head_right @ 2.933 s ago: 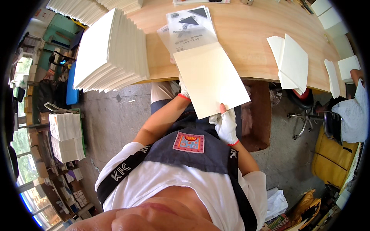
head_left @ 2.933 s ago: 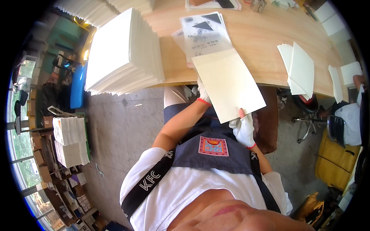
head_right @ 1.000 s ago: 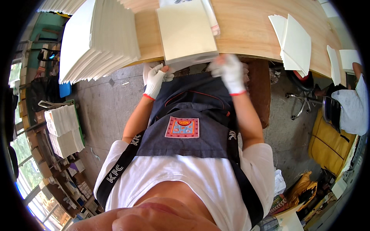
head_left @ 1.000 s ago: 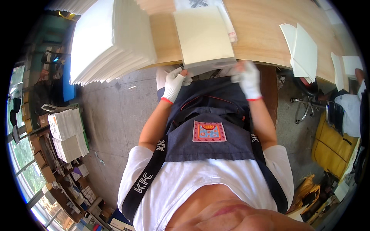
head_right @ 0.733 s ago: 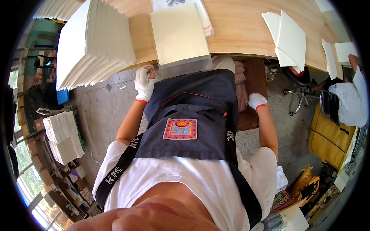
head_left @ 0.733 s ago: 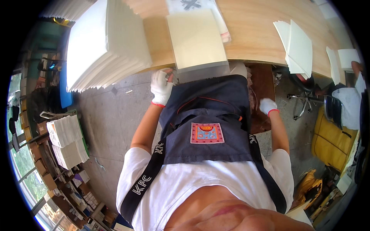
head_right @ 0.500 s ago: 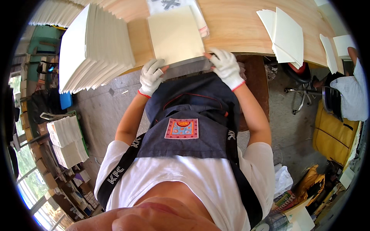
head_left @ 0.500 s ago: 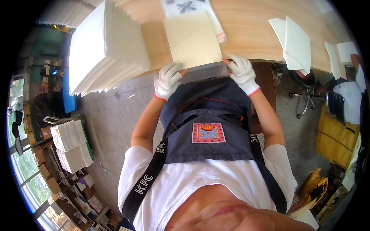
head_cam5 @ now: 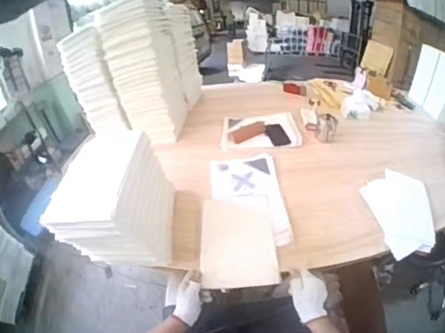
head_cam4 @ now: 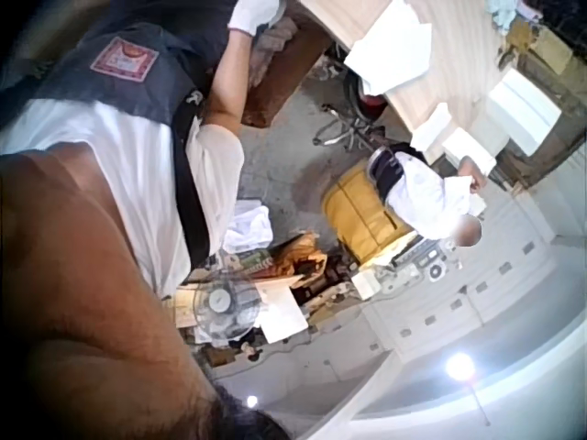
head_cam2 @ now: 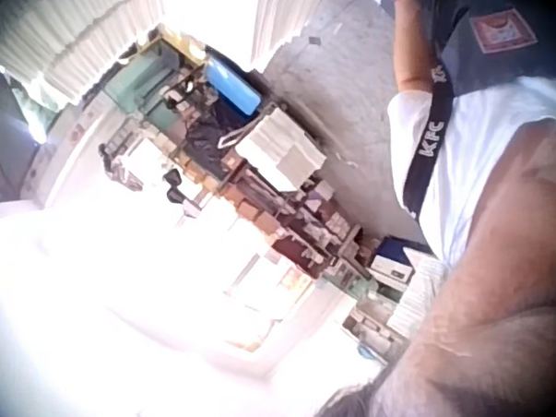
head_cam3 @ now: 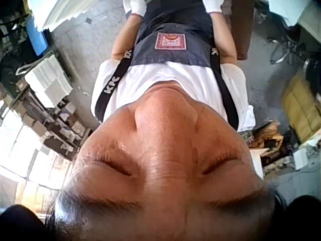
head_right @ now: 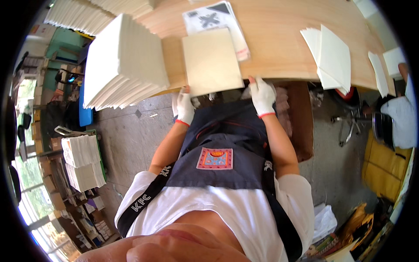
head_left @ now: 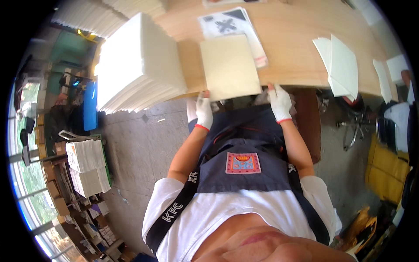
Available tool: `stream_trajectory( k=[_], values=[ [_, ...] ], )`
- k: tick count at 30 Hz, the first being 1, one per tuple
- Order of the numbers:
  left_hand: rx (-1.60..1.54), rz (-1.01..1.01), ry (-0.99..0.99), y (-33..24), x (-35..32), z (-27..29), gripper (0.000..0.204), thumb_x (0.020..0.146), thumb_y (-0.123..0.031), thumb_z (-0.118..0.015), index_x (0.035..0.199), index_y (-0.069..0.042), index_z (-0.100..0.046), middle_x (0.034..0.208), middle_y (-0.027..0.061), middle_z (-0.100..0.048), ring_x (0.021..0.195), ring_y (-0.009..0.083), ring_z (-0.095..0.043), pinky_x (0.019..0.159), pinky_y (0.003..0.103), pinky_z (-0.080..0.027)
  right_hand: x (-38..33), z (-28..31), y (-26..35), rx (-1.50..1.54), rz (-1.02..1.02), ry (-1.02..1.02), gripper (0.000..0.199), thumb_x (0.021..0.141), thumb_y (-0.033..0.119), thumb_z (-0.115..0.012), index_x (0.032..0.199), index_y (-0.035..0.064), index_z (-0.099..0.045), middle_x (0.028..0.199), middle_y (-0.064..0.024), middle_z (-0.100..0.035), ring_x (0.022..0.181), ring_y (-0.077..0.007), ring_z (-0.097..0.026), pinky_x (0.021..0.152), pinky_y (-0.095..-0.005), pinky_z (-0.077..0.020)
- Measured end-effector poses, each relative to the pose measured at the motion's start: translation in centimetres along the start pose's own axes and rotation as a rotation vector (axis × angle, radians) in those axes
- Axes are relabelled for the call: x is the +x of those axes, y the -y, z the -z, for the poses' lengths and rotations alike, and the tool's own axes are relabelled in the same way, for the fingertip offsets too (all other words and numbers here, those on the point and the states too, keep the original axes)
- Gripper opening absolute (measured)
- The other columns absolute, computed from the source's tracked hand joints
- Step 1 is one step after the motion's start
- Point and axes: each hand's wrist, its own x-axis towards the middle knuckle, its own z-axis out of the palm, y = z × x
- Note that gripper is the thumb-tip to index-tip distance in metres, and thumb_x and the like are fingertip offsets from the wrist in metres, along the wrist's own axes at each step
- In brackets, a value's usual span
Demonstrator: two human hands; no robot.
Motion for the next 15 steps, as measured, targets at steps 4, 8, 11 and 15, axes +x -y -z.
stream_trajectory(
  k=[4,8,11,15],
  values=[
    [0.3,-0.298,0.159,-6.0,-2.7,-2.6,0.018,0.087,-0.019,-0.059,0.082,-0.005,-0.048,0.061,-0.0009,-0.046,0.05,0.0073,-0.042,0.044,0.022,-0.034,-0.2,-1.3,1.2,0.833,-0.436,0.393,0.027,0.091,0.032,-0.048,0.086,0.0075,-0.058,0.058,-0.0011,-0.055,0.042,-0.0102,-0.048,0.043,-0.0242,-0.0366],
    [0.673,-0.744,0.133,-13.4,-7.4,-1.0,0.014,0.081,-0.007,-0.059,0.075,-0.001,-0.048,0.061,0.0052,-0.044,0.054,0.0114,-0.044,0.049,0.026,-0.037,0.6,-3.6,4.9,1.304,-0.25,0.57,0.018,0.089,0.025,-0.056,0.085,0.0078,-0.057,0.063,0.0018,-0.053,0.048,-0.0066,-0.045,0.042,-0.0215,-0.0324],
    [0.584,-1.055,-0.061,-19.4,-9.8,2.2,0.003,0.083,-0.001,-0.056,0.086,-0.002,-0.056,0.065,-0.0012,-0.048,0.055,0.0089,-0.044,0.049,0.024,-0.036,3.4,-1.8,14.9,1.314,-0.074,0.72,0.02,0.088,0.026,-0.056,0.084,0.0066,-0.056,0.065,0.0028,-0.052,0.049,-0.0063,-0.045,0.043,-0.0212,-0.0325],
    [0.516,-1.173,-0.343,-28.3,-8.3,6.8,0.017,0.091,-0.014,-0.05,0.095,0.001,-0.057,0.085,0.0021,-0.054,0.079,0.0086,-0.05,0.071,0.022,-0.041,6.8,-1.0,28.0,1.207,0.251,0.728,0.021,0.088,0.025,-0.057,0.086,0.0046,-0.058,0.067,0.0033,-0.052,0.052,-0.0044,-0.046,0.044,-0.021,-0.0352]
  ],
)
